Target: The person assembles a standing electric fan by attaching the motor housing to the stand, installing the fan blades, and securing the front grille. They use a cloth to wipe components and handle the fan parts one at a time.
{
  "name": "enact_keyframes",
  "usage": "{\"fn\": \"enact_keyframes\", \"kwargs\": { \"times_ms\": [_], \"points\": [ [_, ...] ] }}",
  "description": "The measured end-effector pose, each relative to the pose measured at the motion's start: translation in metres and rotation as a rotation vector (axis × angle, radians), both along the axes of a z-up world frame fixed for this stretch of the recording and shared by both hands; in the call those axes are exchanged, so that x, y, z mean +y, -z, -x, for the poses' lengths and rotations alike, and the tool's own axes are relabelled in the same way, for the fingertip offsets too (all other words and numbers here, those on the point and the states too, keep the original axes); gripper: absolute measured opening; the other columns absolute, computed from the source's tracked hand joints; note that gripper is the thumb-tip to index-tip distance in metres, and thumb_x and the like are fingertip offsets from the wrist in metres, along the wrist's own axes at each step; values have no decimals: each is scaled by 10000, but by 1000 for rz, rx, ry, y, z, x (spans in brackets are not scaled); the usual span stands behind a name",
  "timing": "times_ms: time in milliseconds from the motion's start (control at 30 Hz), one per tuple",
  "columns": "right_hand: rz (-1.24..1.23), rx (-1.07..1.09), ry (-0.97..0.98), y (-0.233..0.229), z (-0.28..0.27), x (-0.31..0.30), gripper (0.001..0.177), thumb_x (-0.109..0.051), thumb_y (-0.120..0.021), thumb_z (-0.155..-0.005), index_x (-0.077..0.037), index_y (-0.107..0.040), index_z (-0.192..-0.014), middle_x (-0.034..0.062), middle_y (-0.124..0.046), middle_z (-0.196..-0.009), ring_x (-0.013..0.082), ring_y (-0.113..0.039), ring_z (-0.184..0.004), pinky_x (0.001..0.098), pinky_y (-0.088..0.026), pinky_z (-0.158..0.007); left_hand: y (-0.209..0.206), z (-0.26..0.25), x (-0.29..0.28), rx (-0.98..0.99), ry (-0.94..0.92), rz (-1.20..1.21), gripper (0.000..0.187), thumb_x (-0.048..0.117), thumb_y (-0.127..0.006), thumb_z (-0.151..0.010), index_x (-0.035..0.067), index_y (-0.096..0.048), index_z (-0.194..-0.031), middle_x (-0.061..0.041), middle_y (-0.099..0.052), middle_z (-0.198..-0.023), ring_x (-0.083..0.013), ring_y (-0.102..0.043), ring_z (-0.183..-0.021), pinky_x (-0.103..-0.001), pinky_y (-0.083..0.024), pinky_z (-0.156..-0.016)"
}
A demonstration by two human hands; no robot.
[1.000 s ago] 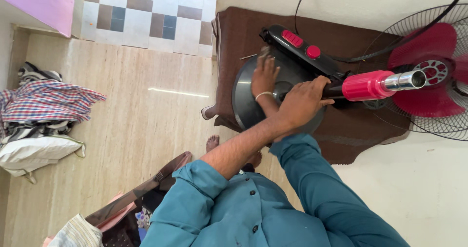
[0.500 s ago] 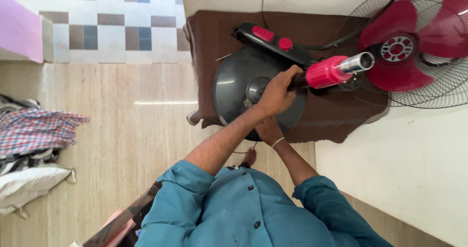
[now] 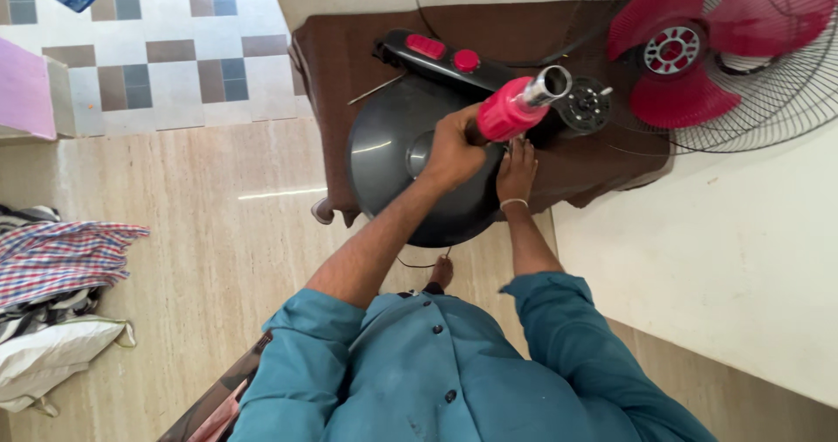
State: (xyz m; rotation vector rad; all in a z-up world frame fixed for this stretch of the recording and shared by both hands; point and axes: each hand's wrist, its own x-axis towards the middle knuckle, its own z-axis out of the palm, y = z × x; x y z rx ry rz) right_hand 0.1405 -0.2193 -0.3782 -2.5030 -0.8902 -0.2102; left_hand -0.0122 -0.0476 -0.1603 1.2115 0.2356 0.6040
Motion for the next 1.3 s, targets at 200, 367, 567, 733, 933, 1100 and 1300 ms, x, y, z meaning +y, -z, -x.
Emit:
{"fn": "enact_keyframes", "kwargs": {
  "times_ms": [200,367,567,733,933,1100,1300],
  "points": [
    [180,111,-311,-10,27,39,283,-195,-591,-991,-95,-638,-1251,154,-641,-1337,366,-533,-1327,485,-404,-1133,22,5,-10,52,49,-55,370,-209,-646,-835,-37,-727,-1152,-34,-691,-989,-65,-597,-934,-250,-501,-839],
    [-359,482,-691,-22,21,66,433,-179,-651,-956,-12,-548,-1342,176,-609,-1339,324,-564,-1294,463,-433,-1078,16,10,-8,-14,108,-35,434,-196,-646,-832,-5,-691,-1219,11,-719,-1082,-47,-629,-1017,-232,-531,-908],
    [-111,50,-284,-4,-35,70,437,-219,-601,-1004,-90,-535,-1417,151,-535,-1462,330,-490,-1386,514,-391,-1119,5,23,-24,78,136,-61,549,-227,-549,-708,0,-681,-1191,-23,-740,-1054,-71,-662,-1002,-234,-531,-893],
    [53,-163,-779,15,-14,134,447,-253,-559,-1044,-155,-525,-1479,131,-473,-1564,335,-429,-1462,556,-356,-1154,3,27,-24,-15,182,-117,406,-220,-567,-725,-35,-690,-1065,-69,-693,-944,-113,-646,-938,-255,-519,-824],
    [196,-57,-1033,-9,-24,163,448,-248,-551,-1035,-194,-543,-1480,109,-472,-1572,316,-413,-1454,551,-333,-1161,-4,26,-24,-2,137,-115,412,-182,-560,-689,-17,-672,-1050,-53,-648,-930,-95,-618,-946,-258,-507,-813],
    [184,37,-750,-21,-4,188,461,-228,-587,-1050,-126,-489,-1489,140,-521,-1488,373,-484,-1345,535,-388,-1137,-8,29,-21,3,123,-213,376,-141,-608,-654,-2,-687,-994,-85,-713,-869,-116,-654,-876,-274,-528,-803],
    [173,22,-683,-18,2,179,446,-212,-611,-988,-180,-552,-1428,151,-540,-1468,398,-517,-1297,521,-417,-1108,-9,28,-20,-30,38,-298,437,-146,-599,-643,8,-695,-1041,-110,-712,-914,-129,-664,-914,-276,-519,-838]
  ]
}}
